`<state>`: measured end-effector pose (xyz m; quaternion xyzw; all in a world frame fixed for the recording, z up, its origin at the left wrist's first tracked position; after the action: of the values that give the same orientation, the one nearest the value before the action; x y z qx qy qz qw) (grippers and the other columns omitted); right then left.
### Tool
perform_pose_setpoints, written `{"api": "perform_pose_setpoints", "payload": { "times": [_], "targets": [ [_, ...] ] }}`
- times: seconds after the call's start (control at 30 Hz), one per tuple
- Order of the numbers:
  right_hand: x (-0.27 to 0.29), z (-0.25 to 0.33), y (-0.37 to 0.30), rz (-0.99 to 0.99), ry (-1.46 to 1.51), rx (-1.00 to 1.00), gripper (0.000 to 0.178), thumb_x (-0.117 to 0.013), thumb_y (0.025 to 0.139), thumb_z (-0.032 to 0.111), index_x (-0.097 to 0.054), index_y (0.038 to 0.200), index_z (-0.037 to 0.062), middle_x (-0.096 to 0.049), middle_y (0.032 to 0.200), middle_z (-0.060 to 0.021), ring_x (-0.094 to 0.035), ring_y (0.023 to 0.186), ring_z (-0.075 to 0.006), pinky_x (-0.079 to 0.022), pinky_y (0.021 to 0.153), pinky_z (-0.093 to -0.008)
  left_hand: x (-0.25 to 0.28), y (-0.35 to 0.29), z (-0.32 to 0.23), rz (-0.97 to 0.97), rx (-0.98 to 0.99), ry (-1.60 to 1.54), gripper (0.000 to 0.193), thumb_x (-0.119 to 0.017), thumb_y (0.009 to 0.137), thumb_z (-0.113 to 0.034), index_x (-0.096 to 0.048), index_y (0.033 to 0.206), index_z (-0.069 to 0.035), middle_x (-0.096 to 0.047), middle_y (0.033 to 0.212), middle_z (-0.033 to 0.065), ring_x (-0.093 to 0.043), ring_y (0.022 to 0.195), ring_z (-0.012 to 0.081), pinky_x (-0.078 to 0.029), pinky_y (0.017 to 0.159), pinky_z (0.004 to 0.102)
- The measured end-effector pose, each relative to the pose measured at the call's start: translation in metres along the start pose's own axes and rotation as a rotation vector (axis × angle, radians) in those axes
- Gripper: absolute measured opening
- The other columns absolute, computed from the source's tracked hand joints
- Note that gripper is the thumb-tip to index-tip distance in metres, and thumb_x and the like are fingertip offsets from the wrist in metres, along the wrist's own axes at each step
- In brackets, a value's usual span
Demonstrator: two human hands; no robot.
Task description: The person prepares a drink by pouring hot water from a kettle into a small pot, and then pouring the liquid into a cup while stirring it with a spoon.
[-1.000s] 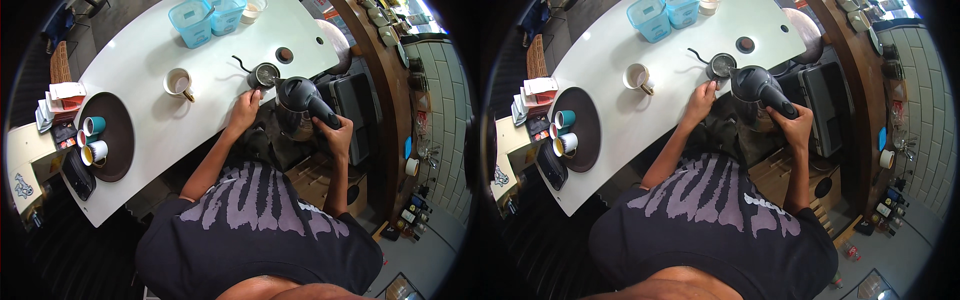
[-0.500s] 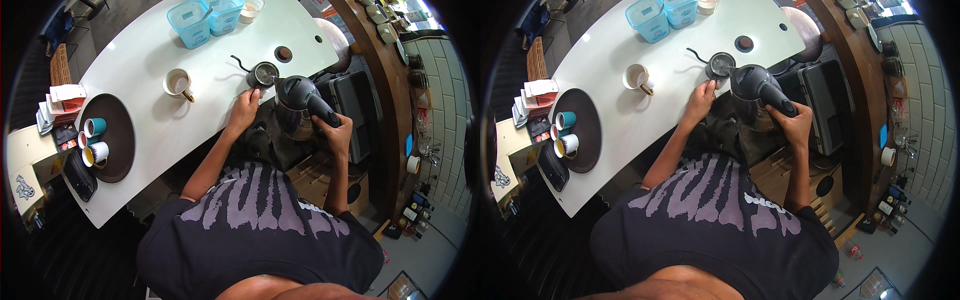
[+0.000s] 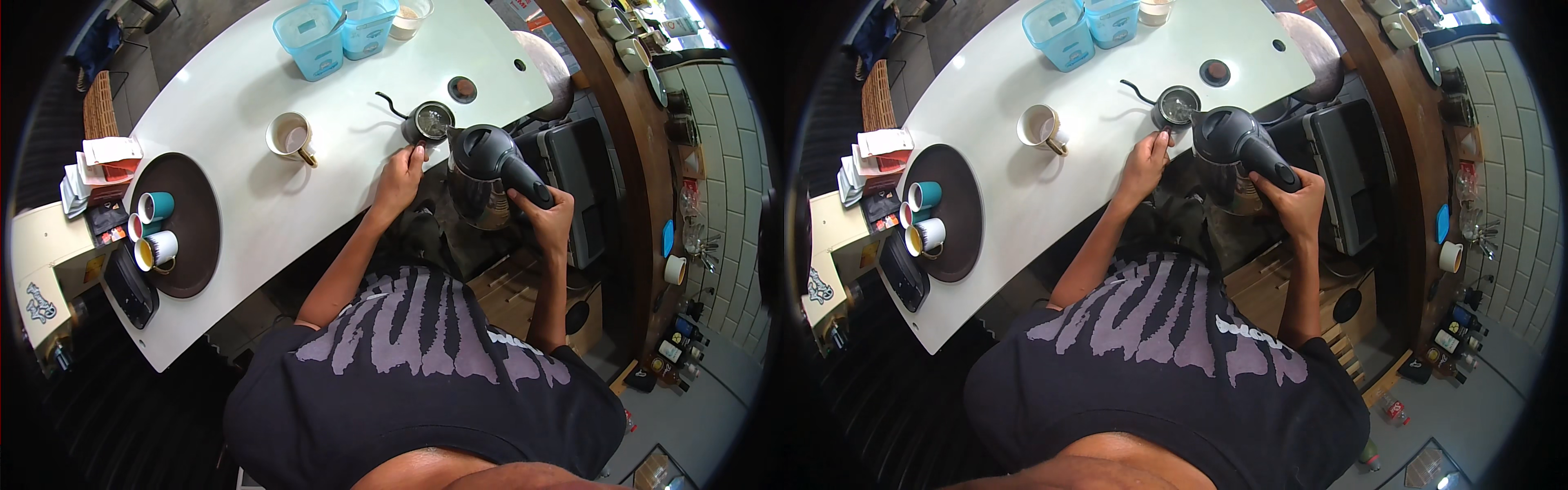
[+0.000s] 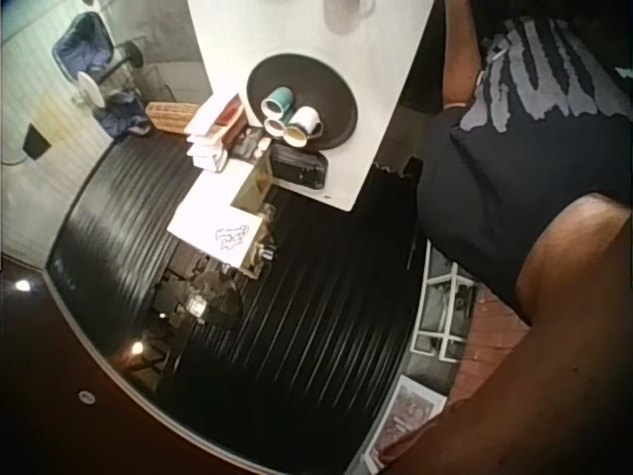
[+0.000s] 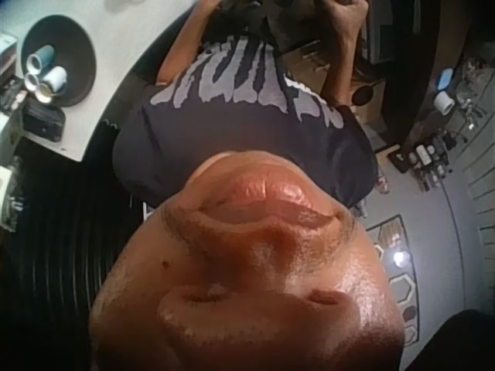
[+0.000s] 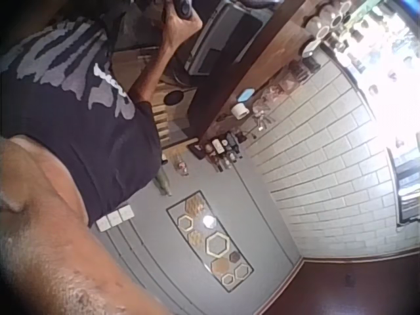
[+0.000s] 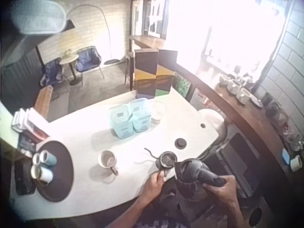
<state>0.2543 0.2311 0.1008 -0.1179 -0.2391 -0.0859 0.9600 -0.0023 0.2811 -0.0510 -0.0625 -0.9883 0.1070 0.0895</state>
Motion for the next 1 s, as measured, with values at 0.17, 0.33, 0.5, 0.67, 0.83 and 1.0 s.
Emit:
{"api": "perform_pose_setpoints", "payload": {
  "times": [0.17, 0.33, 0.5, 0.67, 0.83, 1.0],
  "targets": [
    [0.0009, -0.0027, 0.0017, 0.009, -0.047, 0.013, 0.028, -0.092, 0.081, 0.021, -0.078, 0.083, -0.0038, -0.060, 0.064, 0.0076, -0.051, 0.060, -0.0012, -0.037, 0.055, -0.0219, 0.0005, 0.0008, 0.0004, -0.008, -0.005, 0.006, 0.049, -0.047, 0.114, -0.044, -0.064, 0.097, -0.002, -0.048, 0.061, -0.0010, -0.045, 0.054, 0.0085, -0.038, 0.053, 0.0307],
    [0.0011, -0.0021, 0.0024, 0.006, -0.048, 0.008, 0.029, -0.092, 0.080, 0.021, -0.078, 0.083, -0.0041, -0.061, 0.064, 0.0074, -0.051, 0.060, -0.0013, -0.037, 0.055, -0.0219, 0.0005, -0.0003, -0.0030, 0.007, 0.021, -0.003, 0.049, -0.046, 0.114, -0.043, -0.065, 0.097, -0.002, -0.048, 0.061, -0.0006, -0.046, 0.054, 0.0091, -0.038, 0.053, 0.0310],
    [0.0012, -0.0002, 0.0023, 0.016, -0.052, 0.000, 0.029, -0.092, 0.080, 0.021, -0.078, 0.083, -0.0045, -0.061, 0.064, 0.0071, -0.052, 0.059, -0.0016, -0.038, 0.054, -0.0220, 0.0001, -0.0005, -0.0034, -0.003, 0.005, 0.003, 0.049, -0.046, 0.114, -0.043, -0.065, 0.097, -0.001, -0.048, 0.061, 0.0001, -0.047, 0.054, 0.0100, -0.039, 0.054, 0.0318],
    [0.0012, -0.0014, 0.0017, 0.010, -0.034, 0.014, 0.029, -0.092, 0.081, 0.021, -0.078, 0.083, -0.0043, -0.063, 0.064, 0.0056, -0.055, 0.059, -0.0022, -0.040, 0.054, -0.0220, 0.0001, -0.0020, -0.0064, -0.011, 0.009, 0.006, 0.050, -0.046, 0.114, -0.044, -0.065, 0.097, 0.000, -0.049, 0.062, 0.0008, -0.048, 0.055, 0.0108, -0.040, 0.055, 0.0323],
    [0.0012, 0.0021, 0.0008, 0.015, -0.033, 0.004, 0.029, -0.092, 0.081, 0.022, -0.079, 0.085, -0.0043, -0.065, 0.064, 0.0037, -0.058, 0.057, -0.0036, -0.042, 0.052, -0.0225, -0.0005, -0.0013, -0.0047, -0.012, 0.011, 0.021, 0.050, -0.046, 0.113, -0.044, -0.065, 0.098, -0.001, -0.049, 0.061, 0.0007, -0.047, 0.055, 0.0108, -0.040, 0.055, 0.0324],
    [0.0018, 0.0012, 0.0010, 0.011, -0.045, 0.007, 0.030, -0.092, 0.081, 0.022, -0.079, 0.085, -0.0043, -0.065, 0.063, 0.0031, -0.059, 0.055, -0.0042, -0.043, 0.051, -0.0230, -0.0017, -0.0008, -0.0029, -0.015, 0.010, 0.026, 0.050, -0.045, 0.114, -0.044, -0.065, 0.098, -0.001, -0.049, 0.061, 0.0004, -0.046, 0.054, 0.0103, -0.039, 0.053, 0.0322]
  ]
}}
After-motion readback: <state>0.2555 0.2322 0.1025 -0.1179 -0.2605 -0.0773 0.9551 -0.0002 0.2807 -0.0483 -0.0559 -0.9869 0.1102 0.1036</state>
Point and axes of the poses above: each hand's wrist, its own y-axis towards the middle knuckle, its own x-axis out of the back of the hand, z = x × y, the point moved 2 cm from there along y, towards the middle knuckle
